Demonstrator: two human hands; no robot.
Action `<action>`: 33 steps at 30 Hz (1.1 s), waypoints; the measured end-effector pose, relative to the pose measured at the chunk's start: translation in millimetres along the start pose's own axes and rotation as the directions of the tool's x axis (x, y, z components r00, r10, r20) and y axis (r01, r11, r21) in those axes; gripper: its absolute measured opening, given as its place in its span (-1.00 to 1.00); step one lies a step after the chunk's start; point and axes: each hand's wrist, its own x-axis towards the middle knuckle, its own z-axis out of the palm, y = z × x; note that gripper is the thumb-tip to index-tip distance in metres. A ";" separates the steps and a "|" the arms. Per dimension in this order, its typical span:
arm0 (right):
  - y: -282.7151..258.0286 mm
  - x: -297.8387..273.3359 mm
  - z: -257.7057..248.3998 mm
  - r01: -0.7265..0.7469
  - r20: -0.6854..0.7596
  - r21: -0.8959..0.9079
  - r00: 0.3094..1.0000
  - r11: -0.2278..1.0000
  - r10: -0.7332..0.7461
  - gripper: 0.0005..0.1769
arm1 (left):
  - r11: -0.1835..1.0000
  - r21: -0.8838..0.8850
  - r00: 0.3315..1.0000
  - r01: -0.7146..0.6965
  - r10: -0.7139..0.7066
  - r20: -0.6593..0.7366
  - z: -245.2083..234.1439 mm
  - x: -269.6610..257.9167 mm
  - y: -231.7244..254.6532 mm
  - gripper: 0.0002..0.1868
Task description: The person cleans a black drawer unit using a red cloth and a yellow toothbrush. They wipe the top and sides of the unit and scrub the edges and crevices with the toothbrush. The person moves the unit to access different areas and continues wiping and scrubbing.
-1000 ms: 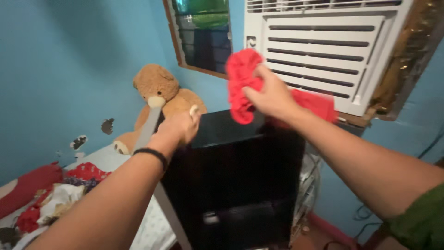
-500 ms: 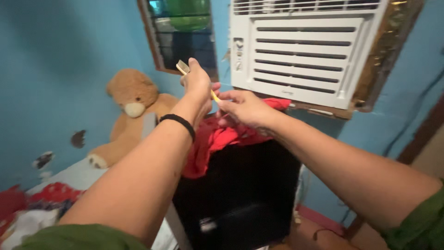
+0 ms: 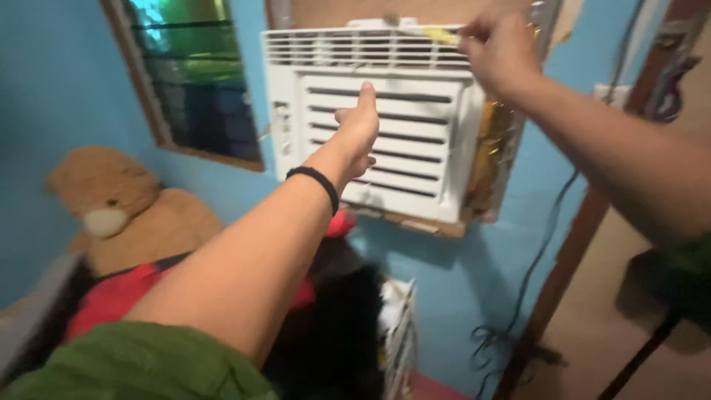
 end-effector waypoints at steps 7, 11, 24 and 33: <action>77.6 110.8 -1.3 0.001 0.114 -0.257 0.993 0.966 0.029 -0.57 | 0.999 -0.039 0.994 -0.027 0.023 -0.104 87.2 52.8 20.3 0.08; 83.0 131.6 24.0 -0.008 0.241 -0.257 0.968 0.966 0.072 -0.59 | 0.999 -0.034 0.983 0.003 -0.009 -0.182 93.7 57.2 15.2 0.08; -30.3 24.8 102.2 0.422 0.046 0.189 0.898 0.887 -0.437 -0.84 | 0.967 0.155 0.810 -0.200 0.253 -0.529 -36.2 53.0 -6.9 -0.35; -246.7 -173.8 174.0 0.143 0.675 0.427 0.607 0.893 -0.420 -0.19 | 0.798 0.603 0.682 0.013 0.433 -0.589 -254.1 -68.6 -40.9 -0.70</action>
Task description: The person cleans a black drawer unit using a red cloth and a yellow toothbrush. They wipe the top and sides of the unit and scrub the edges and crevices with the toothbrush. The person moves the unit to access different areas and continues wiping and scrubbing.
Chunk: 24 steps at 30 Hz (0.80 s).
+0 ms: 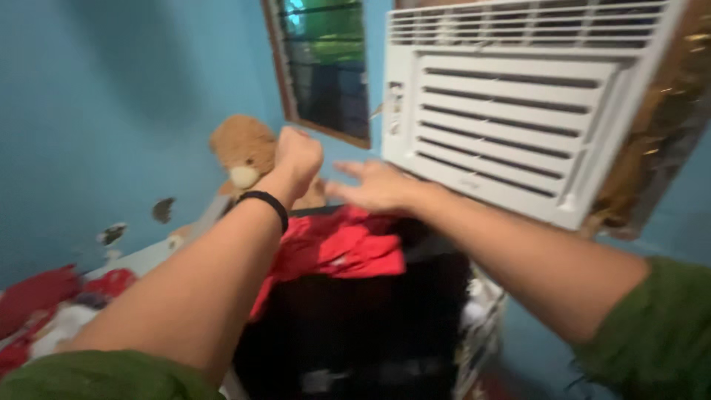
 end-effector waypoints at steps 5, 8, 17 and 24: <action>-77.6 -11.2 78.8 -0.332 0.279 -0.095 0.896 0.939 0.345 -0.33 | 0.978 0.126 0.984 -0.167 0.159 0.075 -69.2 -17.8 -46.8 -0.68; -75.3 -20.3 91.5 -0.331 0.095 -0.058 0.937 0.942 0.335 -0.50 | 0.972 0.155 0.970 -0.178 0.146 0.195 -106.6 -65.5 -51.2 -0.50; 19.1 -97.4 27.0 -0.716 -0.345 -0.116 0.679 0.688 0.648 -0.54 | 0.725 0.421 0.620 -0.544 0.010 0.784 -150.4 -165.9 -21.8 0.09; -16.2 -81.1 41.7 -0.543 -0.008 -0.234 0.831 0.806 0.557 -0.31 | 0.621 0.418 0.640 -0.663 0.182 0.747 -91.0 -140.0 -67.2 -0.10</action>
